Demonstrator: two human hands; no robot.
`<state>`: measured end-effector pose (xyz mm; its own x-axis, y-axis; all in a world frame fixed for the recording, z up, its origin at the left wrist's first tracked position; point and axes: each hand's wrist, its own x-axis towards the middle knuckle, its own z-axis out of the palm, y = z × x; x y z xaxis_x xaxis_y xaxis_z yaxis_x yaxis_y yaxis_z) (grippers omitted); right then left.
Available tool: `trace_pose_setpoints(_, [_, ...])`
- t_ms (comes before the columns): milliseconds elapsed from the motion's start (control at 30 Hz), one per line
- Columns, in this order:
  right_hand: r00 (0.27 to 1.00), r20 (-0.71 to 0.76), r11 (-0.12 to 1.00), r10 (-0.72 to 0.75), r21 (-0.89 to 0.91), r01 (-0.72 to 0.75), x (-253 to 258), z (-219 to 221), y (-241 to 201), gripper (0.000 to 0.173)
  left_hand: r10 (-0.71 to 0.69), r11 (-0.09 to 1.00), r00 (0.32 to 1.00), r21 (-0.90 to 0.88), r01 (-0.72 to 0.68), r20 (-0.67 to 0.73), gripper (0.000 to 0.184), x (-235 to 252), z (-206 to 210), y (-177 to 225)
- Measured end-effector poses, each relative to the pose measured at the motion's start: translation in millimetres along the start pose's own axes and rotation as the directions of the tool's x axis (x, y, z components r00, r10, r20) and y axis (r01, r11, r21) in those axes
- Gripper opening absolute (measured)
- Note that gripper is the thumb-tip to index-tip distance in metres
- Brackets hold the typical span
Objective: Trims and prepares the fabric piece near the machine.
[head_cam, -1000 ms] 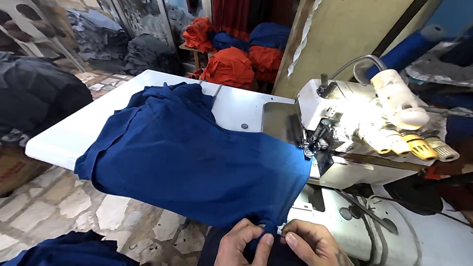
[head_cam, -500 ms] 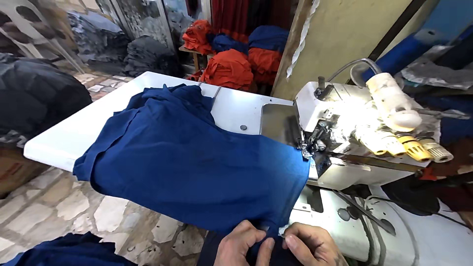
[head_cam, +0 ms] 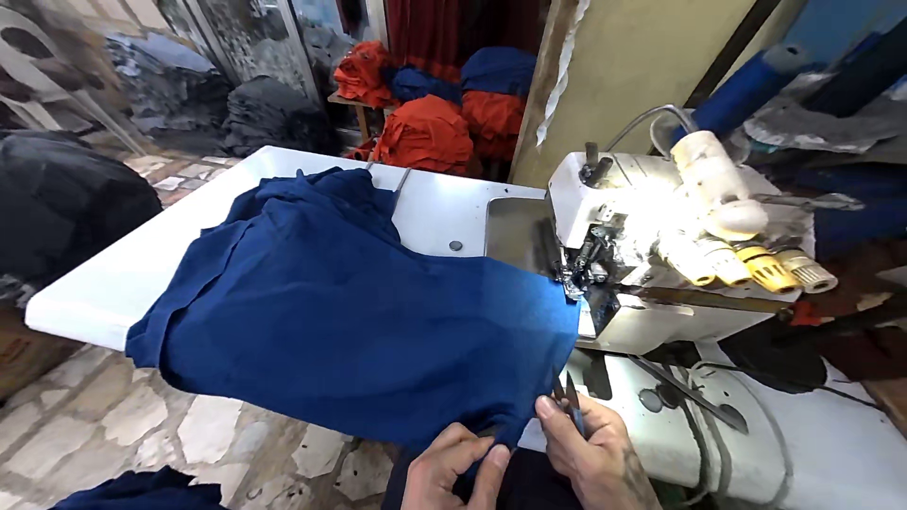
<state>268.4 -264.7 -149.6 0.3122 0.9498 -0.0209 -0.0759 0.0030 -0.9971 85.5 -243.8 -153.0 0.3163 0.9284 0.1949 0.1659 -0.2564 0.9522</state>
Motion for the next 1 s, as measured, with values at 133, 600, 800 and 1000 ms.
trace_pose_setpoints(133, [0.987,0.13,0.986,0.093,0.126,-0.11,-1.8,-7.6,5.9,0.023,-0.122,0.983,0.992,-0.134,0.124,0.028,0.015,0.2,3.6,-14.0])
trace_pose_setpoints(600, [0.99,0.099,0.98,0.105,-0.181,-0.086,2.3,-22.4,-5.2,0.016,-0.093,0.988,0.996,-0.12,0.094,0.012,0.011,2.2,28.0,-15.1])
trace_pose_setpoints(800, [0.982,0.148,0.994,0.113,-0.021,-0.112,3.1,-25.4,5.3,0.014,-0.097,0.987,0.995,-0.125,0.099,0.023,0.011,4.0,31.1,-17.2])
trace_pose_setpoints(1000, [0.998,-0.009,0.967,0.058,-0.247,-0.058,14.8,-20.6,3.4,0.018,-0.084,0.989,0.996,-0.121,0.086,0.019,0.011,5.0,35.9,-16.7])
